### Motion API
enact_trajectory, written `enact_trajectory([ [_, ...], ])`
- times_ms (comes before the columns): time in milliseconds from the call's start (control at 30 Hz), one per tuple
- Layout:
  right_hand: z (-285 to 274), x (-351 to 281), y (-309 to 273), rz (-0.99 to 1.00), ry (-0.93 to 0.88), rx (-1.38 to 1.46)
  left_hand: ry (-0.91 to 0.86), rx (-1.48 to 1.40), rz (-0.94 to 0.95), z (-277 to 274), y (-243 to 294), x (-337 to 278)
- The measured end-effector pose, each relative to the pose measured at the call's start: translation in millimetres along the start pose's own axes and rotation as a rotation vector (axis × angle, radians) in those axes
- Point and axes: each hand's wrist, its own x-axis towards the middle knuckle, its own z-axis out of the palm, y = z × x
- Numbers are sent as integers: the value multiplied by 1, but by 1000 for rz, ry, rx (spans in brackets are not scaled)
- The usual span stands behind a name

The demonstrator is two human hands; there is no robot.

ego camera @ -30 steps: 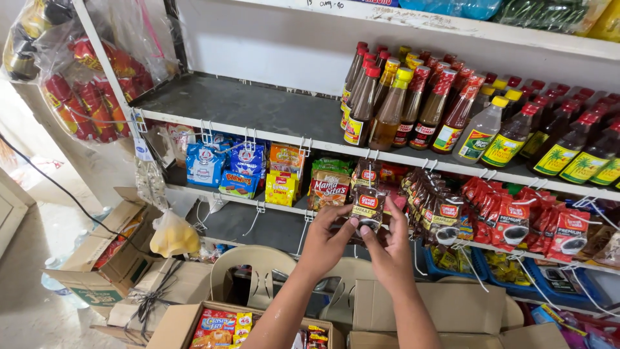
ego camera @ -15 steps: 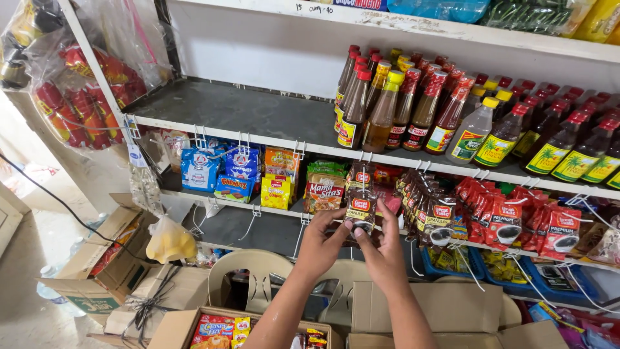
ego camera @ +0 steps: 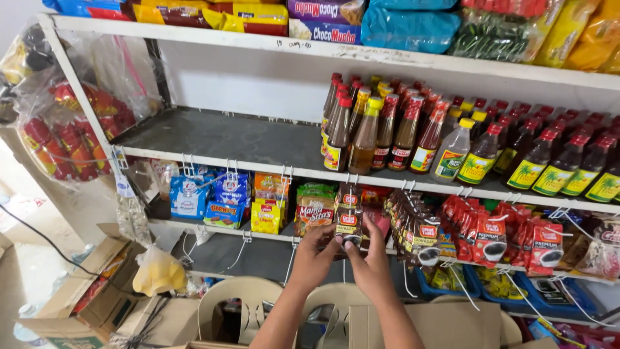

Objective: Restocking and organizing various food packets and products onto grocery store shelves from a cardboard box.

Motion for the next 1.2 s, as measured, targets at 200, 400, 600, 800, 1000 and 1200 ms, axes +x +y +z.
enact_trajectory([
  [200, 8, 15, 17, -8, 42, -218, 139, 370, 119, 1, -17, 24],
  [400, 18, 23, 35, -96, 79, -259, 246, 658, 316, 5, -25, 41],
  [600, 25, 33, 61, -116, 111, -306, 267, 657, 388, 9, -28, 54],
  [800, 30, 39, 52, -223, 179, -427, 234, 591, 281, 13, -25, 58],
  [1000, 29, 42, 65, -218, 142, -354, 243, 604, 274, 14, -23, 60],
  [1200, 31, 44, 83, -228, 132, -359, 246, 564, 253, 15, -24, 62],
])
